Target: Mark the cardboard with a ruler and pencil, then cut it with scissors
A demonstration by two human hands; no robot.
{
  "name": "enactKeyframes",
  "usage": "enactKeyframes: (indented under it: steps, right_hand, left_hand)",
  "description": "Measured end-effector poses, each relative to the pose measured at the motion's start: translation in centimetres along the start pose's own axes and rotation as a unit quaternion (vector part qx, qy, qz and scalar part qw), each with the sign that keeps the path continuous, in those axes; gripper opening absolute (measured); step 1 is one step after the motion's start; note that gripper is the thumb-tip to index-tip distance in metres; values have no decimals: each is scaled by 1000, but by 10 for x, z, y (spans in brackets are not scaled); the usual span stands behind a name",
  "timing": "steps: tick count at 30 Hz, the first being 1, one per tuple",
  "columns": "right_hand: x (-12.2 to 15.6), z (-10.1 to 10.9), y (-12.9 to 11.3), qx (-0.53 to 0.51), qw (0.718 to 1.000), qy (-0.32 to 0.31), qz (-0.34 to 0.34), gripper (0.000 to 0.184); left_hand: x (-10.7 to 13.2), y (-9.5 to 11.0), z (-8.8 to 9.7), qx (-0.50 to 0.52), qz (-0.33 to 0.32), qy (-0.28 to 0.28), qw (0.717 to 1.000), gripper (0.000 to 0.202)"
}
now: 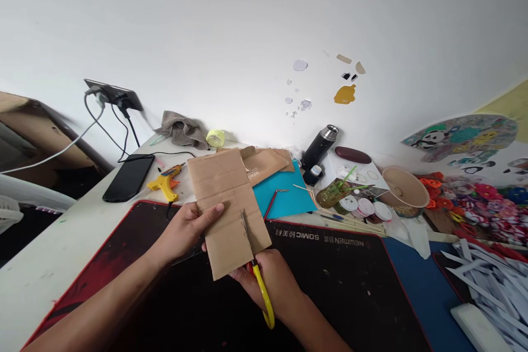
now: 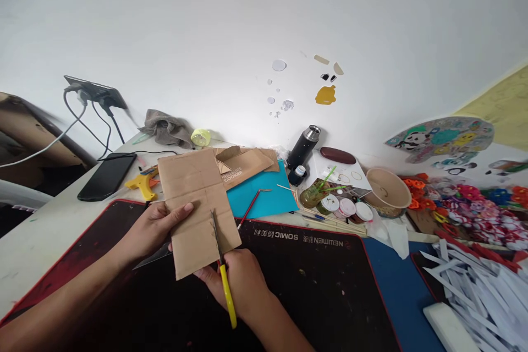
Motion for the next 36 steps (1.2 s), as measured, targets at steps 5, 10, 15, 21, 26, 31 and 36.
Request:
enactKeyframes:
  steps: [5,10,15,21,26,31,36]
  right_hand:
    - [2,-1,0,11,1000,-9,-3,28]
    - [2,0,-1,37,999,-12,3,26]
    - [2,0,-1,39,999,4,-13,25]
    - [-2,-8,8,76,996,25,-34,34]
    - [-8,-17,14,62,997,47,-20,34]
    - [-11,-19,12,19,998,42,-34,33]
    - [-10,-14,9,-14,998,53,-23,34]
  left_hand:
    - [3,1,2,3,2,-10,1000,54]
    - [5,1,4,-2,0,-10,1000,54]
    - [4,4,3,-8,2,-1,1000,53]
    - [-1,-1,4,-14,-1,16,1000,57]
    - [-10,-6,11,34,8,69,997,65]
    - [-14,-2,16,83,3,53,995,65]
    - [-11,3,16,75,-20,38,996,66]
Point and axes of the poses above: each hand's wrist, its own x-axis away from the middle knuckle, its own z-axis out of the back of the hand, y = z × x, the point moved 1 cm from there along -x, towards the middle knuckle
